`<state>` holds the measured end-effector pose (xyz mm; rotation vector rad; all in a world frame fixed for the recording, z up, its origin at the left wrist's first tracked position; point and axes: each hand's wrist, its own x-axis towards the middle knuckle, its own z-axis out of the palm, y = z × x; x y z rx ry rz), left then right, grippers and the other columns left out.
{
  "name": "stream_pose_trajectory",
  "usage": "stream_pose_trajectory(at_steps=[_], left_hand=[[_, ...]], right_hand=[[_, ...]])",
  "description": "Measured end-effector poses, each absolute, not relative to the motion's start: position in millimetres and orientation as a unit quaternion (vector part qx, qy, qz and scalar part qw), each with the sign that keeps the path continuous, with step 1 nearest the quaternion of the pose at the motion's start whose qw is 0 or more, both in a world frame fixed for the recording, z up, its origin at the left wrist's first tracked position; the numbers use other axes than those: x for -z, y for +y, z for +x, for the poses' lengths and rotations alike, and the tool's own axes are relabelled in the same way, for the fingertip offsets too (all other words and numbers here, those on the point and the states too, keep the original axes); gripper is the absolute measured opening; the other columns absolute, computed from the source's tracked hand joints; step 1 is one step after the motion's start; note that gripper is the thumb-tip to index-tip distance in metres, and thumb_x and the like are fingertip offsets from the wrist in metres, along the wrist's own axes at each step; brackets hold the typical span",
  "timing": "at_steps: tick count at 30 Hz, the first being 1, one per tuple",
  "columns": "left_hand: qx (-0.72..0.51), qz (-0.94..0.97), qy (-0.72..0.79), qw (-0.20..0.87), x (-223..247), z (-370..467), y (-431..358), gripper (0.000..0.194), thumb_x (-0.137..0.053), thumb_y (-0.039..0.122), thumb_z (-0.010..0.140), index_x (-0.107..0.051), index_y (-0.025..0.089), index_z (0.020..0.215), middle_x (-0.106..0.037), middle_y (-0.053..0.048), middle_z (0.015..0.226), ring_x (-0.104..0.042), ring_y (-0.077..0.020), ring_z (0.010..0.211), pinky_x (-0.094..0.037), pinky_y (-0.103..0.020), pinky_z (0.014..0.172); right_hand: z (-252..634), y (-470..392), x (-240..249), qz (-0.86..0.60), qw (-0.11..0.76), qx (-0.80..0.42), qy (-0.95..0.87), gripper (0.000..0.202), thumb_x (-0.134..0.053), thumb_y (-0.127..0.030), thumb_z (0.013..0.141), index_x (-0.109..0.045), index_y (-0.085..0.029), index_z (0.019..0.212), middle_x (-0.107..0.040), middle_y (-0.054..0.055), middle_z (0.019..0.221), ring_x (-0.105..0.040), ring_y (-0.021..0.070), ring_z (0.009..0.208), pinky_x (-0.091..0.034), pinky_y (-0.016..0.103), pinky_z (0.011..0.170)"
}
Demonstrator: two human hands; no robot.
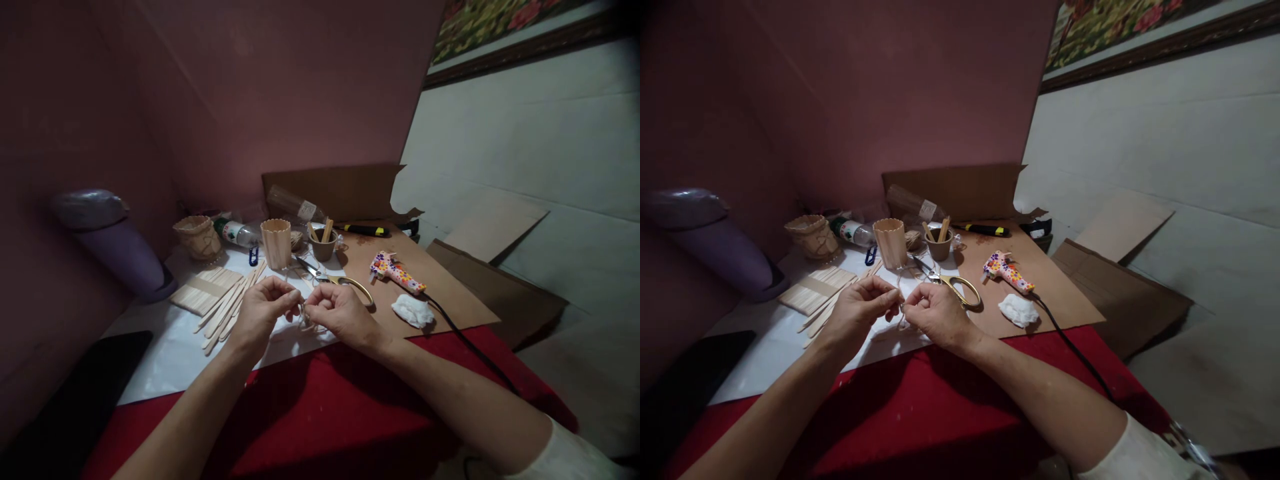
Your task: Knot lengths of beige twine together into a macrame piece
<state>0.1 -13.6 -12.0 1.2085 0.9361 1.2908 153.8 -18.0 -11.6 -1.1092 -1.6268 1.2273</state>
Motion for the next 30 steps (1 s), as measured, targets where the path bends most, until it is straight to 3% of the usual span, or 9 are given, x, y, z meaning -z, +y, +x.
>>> stream_pose_trajectory(at_steps=[17, 22, 26, 28, 30], left_hand=[[-0.547, 0.489, 0.443, 0.515, 7.8, -1.8, -12.7, 0.02, -0.071, 0.028, 0.068, -0.06, 0.013, 0.062, -0.058, 0.0, 0.056, -0.046, -0.0074, 0.049, -0.035, -0.021, 0.048], [-0.562, 0.488, 0.445, 0.497, 7.7, -3.0, -12.7, 0.019, -0.072, 0.027, 0.067, -0.061, 0.013, 0.063, -0.055, 0.001, 0.054, -0.044, -0.0074, 0.049, -0.033, -0.022, 0.049], [-0.582, 0.477, 0.446, 0.485, 8.7, -4.7, -11.6, 0.019, -0.072, 0.028, 0.067, -0.061, 0.014, 0.064, -0.054, 0.002, 0.055, -0.042, -0.0073, 0.05, -0.032, -0.022, 0.049], [-0.584, 0.479, 0.447, 0.479, 8.8, -4.7, -11.3, 0.019, -0.073, 0.029, 0.067, -0.062, 0.014, 0.063, -0.053, 0.003, 0.055, -0.041, -0.007, 0.05, -0.031, -0.022, 0.05], [-0.578, 0.493, 0.448, 0.472, 8.7, -3.6, -11.7, 0.019, -0.073, 0.029, 0.066, -0.063, 0.014, 0.064, -0.053, 0.003, 0.056, -0.041, -0.0069, 0.051, -0.032, -0.022, 0.052]], right_hand=[[154.8, -17.0, 14.8, -0.44, 0.386, -0.447, -0.676, 0.014, -0.059, -0.03, 0.075, -0.055, -0.017, 0.079, -0.04, -0.009, 0.044, -0.03, 0.0052, 0.039, -0.021, 0.018, 0.039], [156.5, -16.2, 15.1, -0.468, 0.372, -0.373, -0.709, 0.015, -0.059, -0.031, 0.079, -0.062, -0.017, 0.075, -0.045, -0.006, 0.046, -0.037, 0.0071, 0.04, -0.027, 0.021, 0.043], [159.5, -16.0, 14.8, -0.443, 0.408, -0.244, -0.76, 0.005, -0.069, -0.021, 0.072, -0.068, -0.019, 0.068, -0.064, 0.002, 0.075, -0.056, 0.0152, 0.072, -0.042, 0.029, 0.069], [160.1, -16.5, 13.4, -0.411, 0.453, -0.184, -0.769, 0.001, -0.069, -0.022, 0.074, -0.069, -0.021, 0.074, -0.065, 0.004, 0.09, -0.055, 0.019, 0.091, -0.04, 0.034, 0.083], [159.2, -17.1, 12.3, -0.392, 0.478, -0.176, -0.766, 0.013, -0.069, -0.027, 0.076, -0.068, -0.02, 0.087, -0.065, 0.005, 0.096, -0.053, 0.0202, 0.098, -0.039, 0.036, 0.088]])
